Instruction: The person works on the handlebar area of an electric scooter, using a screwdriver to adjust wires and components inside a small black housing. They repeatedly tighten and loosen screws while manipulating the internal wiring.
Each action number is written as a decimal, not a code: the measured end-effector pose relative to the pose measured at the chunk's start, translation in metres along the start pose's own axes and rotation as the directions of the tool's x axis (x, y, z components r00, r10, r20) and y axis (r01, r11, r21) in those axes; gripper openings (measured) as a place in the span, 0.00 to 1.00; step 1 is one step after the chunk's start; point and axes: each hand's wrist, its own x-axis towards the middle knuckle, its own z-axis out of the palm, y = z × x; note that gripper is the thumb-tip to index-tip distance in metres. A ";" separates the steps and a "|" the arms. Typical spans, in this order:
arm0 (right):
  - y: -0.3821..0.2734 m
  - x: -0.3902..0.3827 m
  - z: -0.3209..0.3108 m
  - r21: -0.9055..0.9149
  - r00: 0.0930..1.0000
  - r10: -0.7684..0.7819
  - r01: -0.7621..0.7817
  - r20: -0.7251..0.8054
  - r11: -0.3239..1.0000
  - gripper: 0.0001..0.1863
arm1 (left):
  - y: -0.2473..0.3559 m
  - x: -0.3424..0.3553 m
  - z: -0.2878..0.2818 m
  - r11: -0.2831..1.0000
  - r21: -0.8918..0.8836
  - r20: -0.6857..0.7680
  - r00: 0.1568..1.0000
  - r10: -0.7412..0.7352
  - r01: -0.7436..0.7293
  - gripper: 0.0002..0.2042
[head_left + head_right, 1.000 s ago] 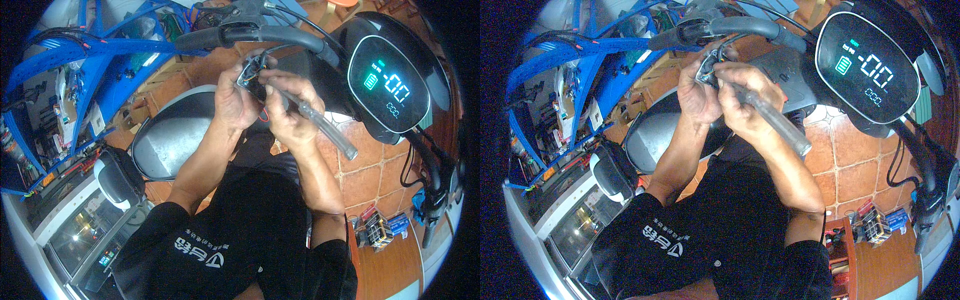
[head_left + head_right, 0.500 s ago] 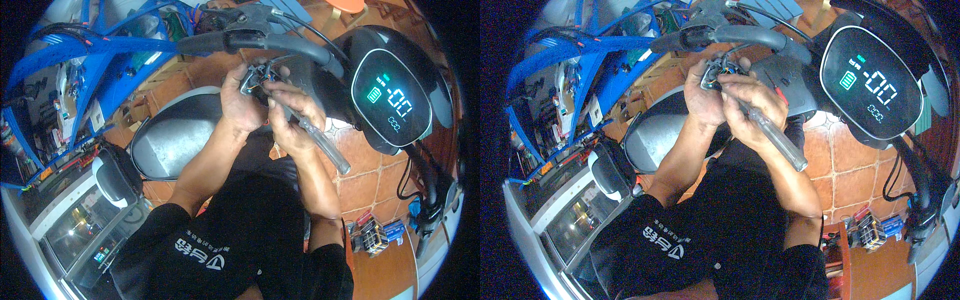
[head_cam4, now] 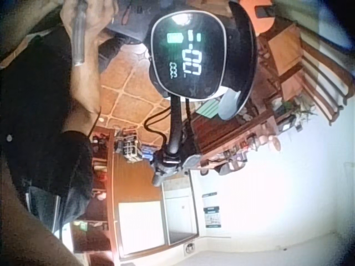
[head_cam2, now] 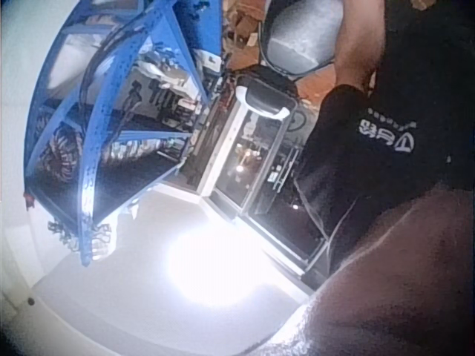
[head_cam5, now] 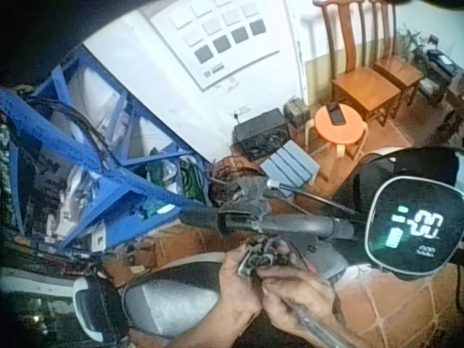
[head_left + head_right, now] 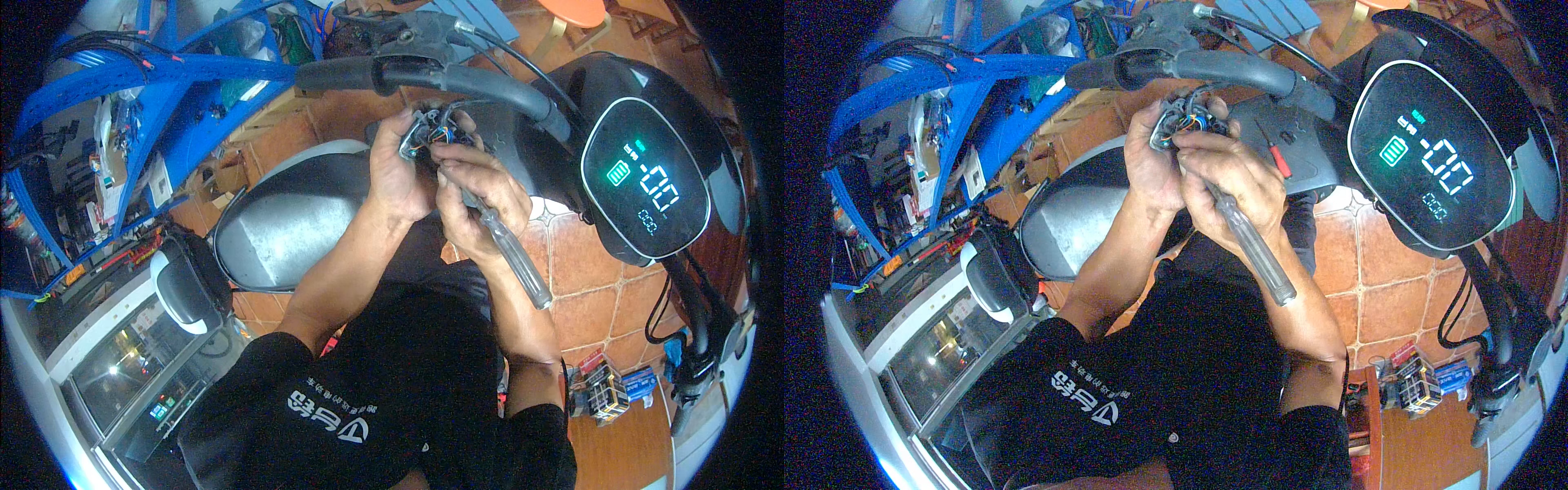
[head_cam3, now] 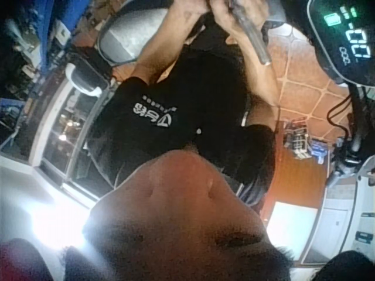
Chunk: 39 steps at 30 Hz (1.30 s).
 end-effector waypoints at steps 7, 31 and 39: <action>-0.006 0.002 0.001 0.285 0.951 0.275 -0.227 -0.142 0.931 0.05 | 0.006 -0.003 0.007 0.998 0.032 -0.052 0.997 -0.054 0.056 0.24; -0.031 0.039 -0.012 -0.236 0.896 0.416 -0.375 0.154 0.896 0.12 | 0.004 -0.018 0.025 0.983 0.180 -0.100 0.994 0.048 -0.030 0.24; -0.031 0.036 -0.006 -0.228 0.859 0.497 -0.464 0.120 0.856 0.10 | 0.001 -0.016 0.038 0.923 0.377 -0.181 0.972 0.149 -0.072 0.20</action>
